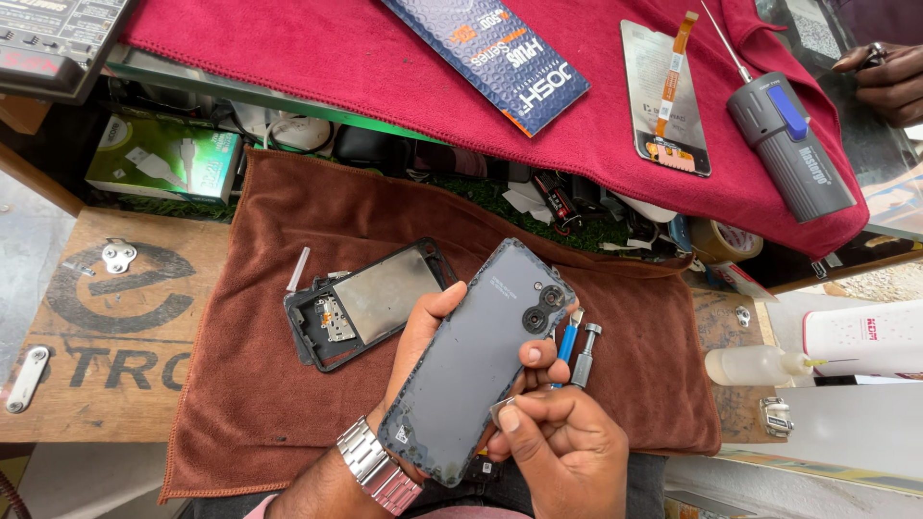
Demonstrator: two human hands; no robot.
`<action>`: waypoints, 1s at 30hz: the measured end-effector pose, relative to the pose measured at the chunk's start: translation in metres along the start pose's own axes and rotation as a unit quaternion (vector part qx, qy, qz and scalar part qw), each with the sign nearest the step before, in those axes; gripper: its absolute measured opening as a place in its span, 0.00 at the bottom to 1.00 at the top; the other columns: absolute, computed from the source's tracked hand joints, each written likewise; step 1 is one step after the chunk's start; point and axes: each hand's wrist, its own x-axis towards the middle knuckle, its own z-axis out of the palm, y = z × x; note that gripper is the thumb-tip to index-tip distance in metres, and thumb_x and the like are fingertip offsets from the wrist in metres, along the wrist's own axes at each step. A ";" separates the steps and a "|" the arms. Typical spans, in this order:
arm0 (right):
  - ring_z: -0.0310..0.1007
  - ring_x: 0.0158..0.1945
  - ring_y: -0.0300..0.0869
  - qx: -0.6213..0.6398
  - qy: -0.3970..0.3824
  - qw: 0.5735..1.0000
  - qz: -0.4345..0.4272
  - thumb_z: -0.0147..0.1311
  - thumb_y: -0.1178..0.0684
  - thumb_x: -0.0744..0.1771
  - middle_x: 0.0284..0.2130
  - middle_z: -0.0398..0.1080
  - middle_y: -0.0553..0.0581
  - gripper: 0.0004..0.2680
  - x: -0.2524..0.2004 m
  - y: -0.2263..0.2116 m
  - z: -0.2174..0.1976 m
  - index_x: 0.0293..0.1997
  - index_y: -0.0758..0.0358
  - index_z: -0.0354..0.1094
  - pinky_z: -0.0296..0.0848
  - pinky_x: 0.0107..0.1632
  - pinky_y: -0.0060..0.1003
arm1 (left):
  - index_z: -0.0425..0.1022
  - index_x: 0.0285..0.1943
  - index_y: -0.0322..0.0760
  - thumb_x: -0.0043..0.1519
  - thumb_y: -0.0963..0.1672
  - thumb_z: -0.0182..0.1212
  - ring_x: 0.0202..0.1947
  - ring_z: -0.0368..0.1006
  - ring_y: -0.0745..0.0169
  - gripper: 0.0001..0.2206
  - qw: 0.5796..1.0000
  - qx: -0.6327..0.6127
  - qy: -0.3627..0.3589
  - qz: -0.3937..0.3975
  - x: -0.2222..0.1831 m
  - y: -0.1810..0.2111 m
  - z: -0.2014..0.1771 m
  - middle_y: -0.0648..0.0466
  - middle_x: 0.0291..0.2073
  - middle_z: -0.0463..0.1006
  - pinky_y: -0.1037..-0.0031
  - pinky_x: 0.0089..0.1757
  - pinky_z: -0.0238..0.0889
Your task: The person handles a disassembled smartphone, peeling protective film from a new screen and securing it with a rubber band. They then use a hot air gun to heat the back cover of the phone and attempt to pry it open with a metal tool.
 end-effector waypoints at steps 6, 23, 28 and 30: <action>0.81 0.28 0.42 0.030 0.013 0.999 0.026 0.56 0.66 0.65 0.29 0.76 0.66 0.01 0.005 -0.002 0.000 0.35 0.74 0.70 0.84 0.32 0.37 | 0.59 0.67 0.27 0.64 0.62 0.42 0.49 0.72 0.46 0.37 1.000 0.002 -0.013 0.002 0.002 0.002 -0.001 0.47 0.38 0.70 0.62 0.36 0.75; 0.79 0.27 0.40 0.029 0.059 0.998 0.025 0.58 0.66 0.64 0.28 0.76 0.65 0.01 0.003 0.002 0.010 0.34 0.73 0.69 0.83 0.32 0.37 | 0.59 0.69 0.27 0.64 0.62 0.43 0.42 0.73 0.50 0.38 0.997 0.073 0.008 0.023 0.000 0.004 -0.006 0.48 0.40 0.71 0.66 0.35 0.75; 0.81 0.28 0.41 0.008 0.029 0.999 0.022 0.58 0.66 0.64 0.28 0.76 0.65 0.02 0.004 0.002 0.006 0.33 0.73 0.69 0.85 0.33 0.37 | 0.59 0.67 0.28 0.64 0.61 0.43 0.45 0.73 0.49 0.37 0.999 0.042 -0.007 0.016 0.002 0.004 -0.009 0.48 0.39 0.71 0.65 0.36 0.75; 0.80 0.27 0.41 0.038 0.053 0.998 0.024 0.56 0.65 0.65 0.27 0.76 0.65 0.01 0.005 0.002 0.005 0.33 0.73 0.69 0.84 0.31 0.38 | 0.60 0.68 0.28 0.63 0.61 0.43 0.47 0.73 0.49 0.37 0.998 0.058 0.015 0.032 0.003 0.003 -0.007 0.48 0.38 0.71 0.65 0.37 0.75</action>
